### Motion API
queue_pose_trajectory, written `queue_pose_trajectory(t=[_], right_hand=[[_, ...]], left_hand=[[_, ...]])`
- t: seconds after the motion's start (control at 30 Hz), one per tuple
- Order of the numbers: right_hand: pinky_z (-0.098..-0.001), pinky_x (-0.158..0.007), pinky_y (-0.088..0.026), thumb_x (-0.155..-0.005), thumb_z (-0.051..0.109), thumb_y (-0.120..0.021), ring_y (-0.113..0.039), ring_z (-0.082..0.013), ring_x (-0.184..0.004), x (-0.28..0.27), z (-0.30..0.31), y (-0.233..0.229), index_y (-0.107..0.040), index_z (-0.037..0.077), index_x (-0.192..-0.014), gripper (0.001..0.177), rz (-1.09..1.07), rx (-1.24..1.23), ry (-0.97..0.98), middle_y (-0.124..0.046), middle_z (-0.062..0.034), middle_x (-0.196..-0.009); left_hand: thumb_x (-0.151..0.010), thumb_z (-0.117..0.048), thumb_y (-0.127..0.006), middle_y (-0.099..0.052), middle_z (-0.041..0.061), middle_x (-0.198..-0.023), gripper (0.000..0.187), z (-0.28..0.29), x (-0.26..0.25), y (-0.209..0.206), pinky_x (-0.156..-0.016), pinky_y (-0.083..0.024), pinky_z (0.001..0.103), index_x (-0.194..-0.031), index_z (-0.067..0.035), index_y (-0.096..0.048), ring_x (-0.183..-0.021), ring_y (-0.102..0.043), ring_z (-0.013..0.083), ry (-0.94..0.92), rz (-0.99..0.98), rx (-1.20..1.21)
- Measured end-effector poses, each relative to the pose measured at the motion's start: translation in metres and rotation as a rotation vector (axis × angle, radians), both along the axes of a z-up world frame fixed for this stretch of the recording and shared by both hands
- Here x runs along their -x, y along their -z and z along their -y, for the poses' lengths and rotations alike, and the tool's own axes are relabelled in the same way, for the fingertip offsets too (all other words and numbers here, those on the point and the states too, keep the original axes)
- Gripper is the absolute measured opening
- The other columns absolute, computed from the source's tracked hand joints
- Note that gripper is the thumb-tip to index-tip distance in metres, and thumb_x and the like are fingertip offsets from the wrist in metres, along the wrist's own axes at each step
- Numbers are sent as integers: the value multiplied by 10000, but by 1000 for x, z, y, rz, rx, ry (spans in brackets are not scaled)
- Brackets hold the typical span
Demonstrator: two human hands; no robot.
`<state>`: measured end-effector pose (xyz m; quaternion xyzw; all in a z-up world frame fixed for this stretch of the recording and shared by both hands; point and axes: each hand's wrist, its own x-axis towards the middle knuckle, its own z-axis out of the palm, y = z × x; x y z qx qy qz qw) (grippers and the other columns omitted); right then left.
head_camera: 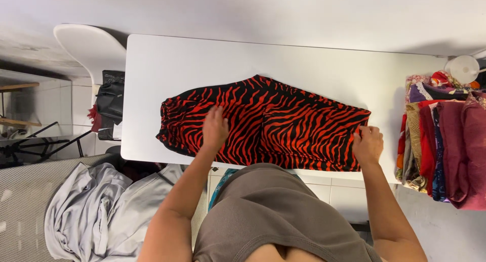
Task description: Fold various items of clothing on a white table and stack them.
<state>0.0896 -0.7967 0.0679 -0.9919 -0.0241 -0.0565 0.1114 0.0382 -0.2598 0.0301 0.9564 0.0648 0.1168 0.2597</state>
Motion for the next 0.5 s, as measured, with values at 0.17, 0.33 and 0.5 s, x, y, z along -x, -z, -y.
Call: queue_pose_trajectory(t=[0.17,0.33,0.5], right_hand=[[-491,-969,-495,-941,126,-745,-587,-373,-1124,-60,-120,1,-704,74,-1109,180,129,-185,-234,-648,-134,-1176],[-467,-1006,-477,-944,92,-721,-566,-339,-1144,-116,-236,-4,-702,53,-1187,247,19,-300,-453,-636,-101,-1232],[-480,-942,-440,-744,152,-839,-527,-383,-1124,-148,-298,-9,-588,-45,-1328,666,-141,-235,-533,-554,-190,-1263]], left_hand=[[-952,-415,-593,-320,253,-1582,718,-102,3,-12,-1154,-160,602,-1523,-30,-387,-1453,-294,414,-121,-200,-400],[-958,-452,-597,-276,253,-1611,710,-117,-10,-29,-1178,-87,646,-1501,-34,-414,-1496,-242,420,-114,-286,-456],[-939,-303,-677,-317,230,-1625,656,-80,-74,-14,-1235,-201,585,-1491,-25,-456,-1504,-297,402,82,-195,-264]])
